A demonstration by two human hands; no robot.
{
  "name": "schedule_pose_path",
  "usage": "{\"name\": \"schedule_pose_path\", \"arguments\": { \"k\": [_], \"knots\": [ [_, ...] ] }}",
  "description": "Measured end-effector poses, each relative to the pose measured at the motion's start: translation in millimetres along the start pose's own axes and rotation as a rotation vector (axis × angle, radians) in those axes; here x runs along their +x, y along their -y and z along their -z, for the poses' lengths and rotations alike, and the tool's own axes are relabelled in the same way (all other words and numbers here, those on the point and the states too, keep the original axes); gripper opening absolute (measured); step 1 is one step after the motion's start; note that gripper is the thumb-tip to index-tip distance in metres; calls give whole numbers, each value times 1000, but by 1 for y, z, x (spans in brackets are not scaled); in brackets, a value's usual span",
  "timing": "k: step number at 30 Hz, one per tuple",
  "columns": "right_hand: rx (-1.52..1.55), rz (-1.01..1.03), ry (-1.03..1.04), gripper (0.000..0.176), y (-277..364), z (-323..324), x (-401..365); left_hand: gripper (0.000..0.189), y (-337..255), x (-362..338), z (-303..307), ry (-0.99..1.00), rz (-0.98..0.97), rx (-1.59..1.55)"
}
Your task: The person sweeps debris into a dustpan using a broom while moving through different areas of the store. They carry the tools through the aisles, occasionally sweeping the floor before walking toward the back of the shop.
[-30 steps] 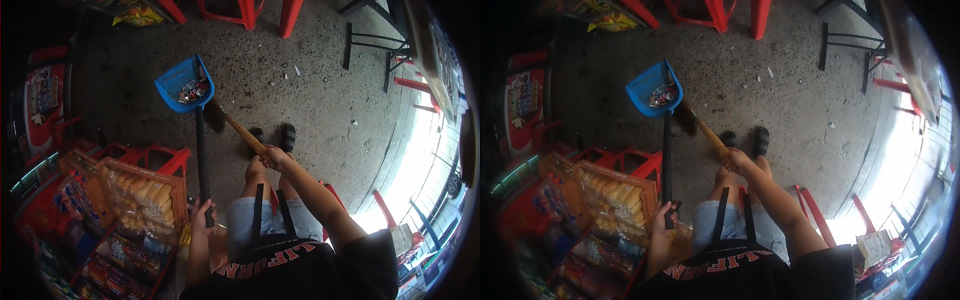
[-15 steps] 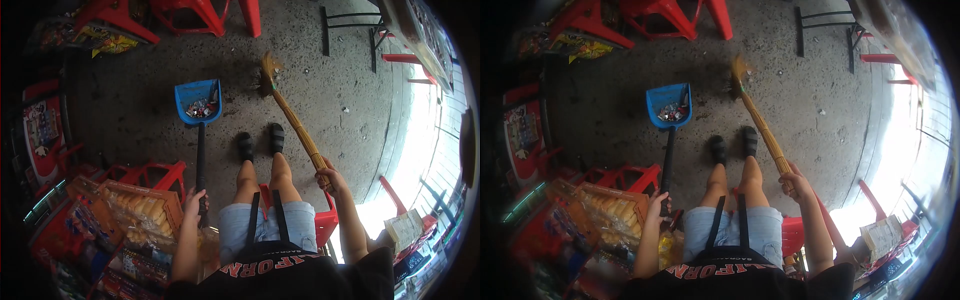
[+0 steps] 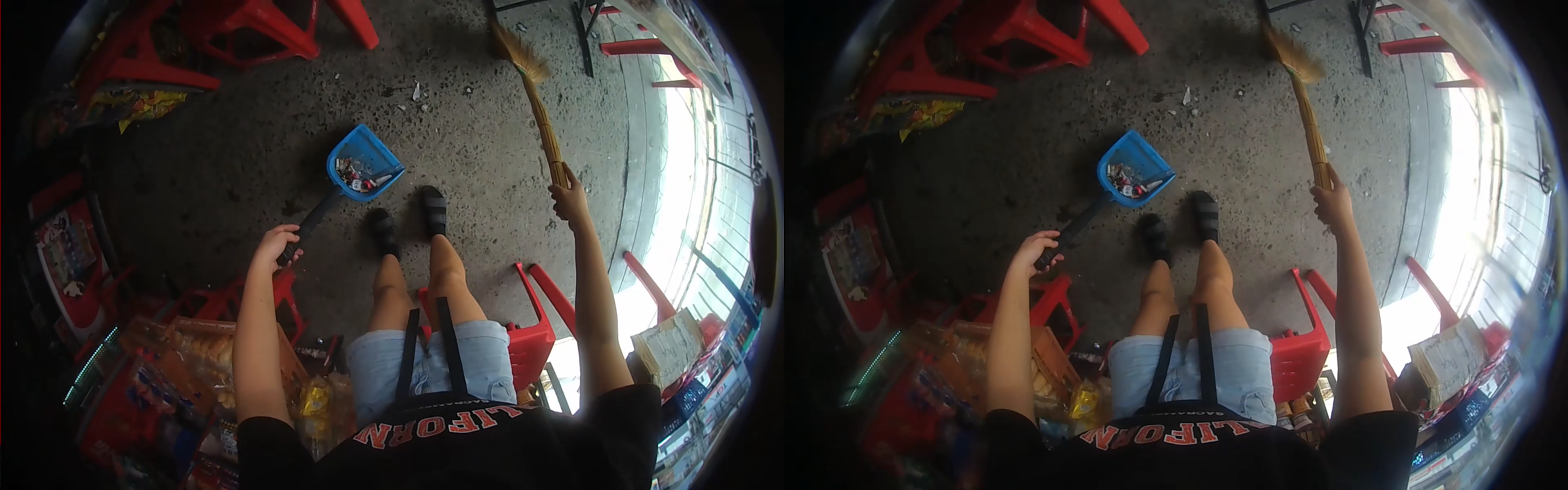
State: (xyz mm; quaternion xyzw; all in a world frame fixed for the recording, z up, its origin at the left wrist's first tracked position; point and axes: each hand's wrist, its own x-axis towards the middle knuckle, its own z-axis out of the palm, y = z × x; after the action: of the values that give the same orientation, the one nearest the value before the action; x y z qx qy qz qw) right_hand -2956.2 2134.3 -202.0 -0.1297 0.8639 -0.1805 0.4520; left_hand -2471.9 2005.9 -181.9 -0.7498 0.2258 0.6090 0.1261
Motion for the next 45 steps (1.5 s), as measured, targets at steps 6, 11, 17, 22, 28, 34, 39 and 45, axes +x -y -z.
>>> {"name": "schedule_pose_path", "arguments": {
  "k": [6,11,17,22,28,34,39,45],
  "knots": [
    [-191,-19,57,60,-17,-70,40,30,-22,8,-11,8,66,-31],
    [-524,113,307,66,-59,-119,-20,32,-40,-12,-21,-80,-8,-109],
    [-180,-113,717,63,-46,-54,-99,39,-41,-10,-35,-376,-188,191],
    [11,-128,595,63,-34,24,-131,38,-30,-5,-26,-455,-274,359],
    [30,-101,221,62,-18,24,-84,43,-16,-14,-12,-566,-371,399],
    [-70,-44,214,62,-16,-72,-3,43,11,7,14,-748,-466,502],
    [-344,190,412,56,-64,-167,-68,38,-4,7,-6,-778,-383,562],
    [-186,-30,657,55,-56,-75,-154,32,-21,-9,-16,-680,-233,557]
  ]
}}
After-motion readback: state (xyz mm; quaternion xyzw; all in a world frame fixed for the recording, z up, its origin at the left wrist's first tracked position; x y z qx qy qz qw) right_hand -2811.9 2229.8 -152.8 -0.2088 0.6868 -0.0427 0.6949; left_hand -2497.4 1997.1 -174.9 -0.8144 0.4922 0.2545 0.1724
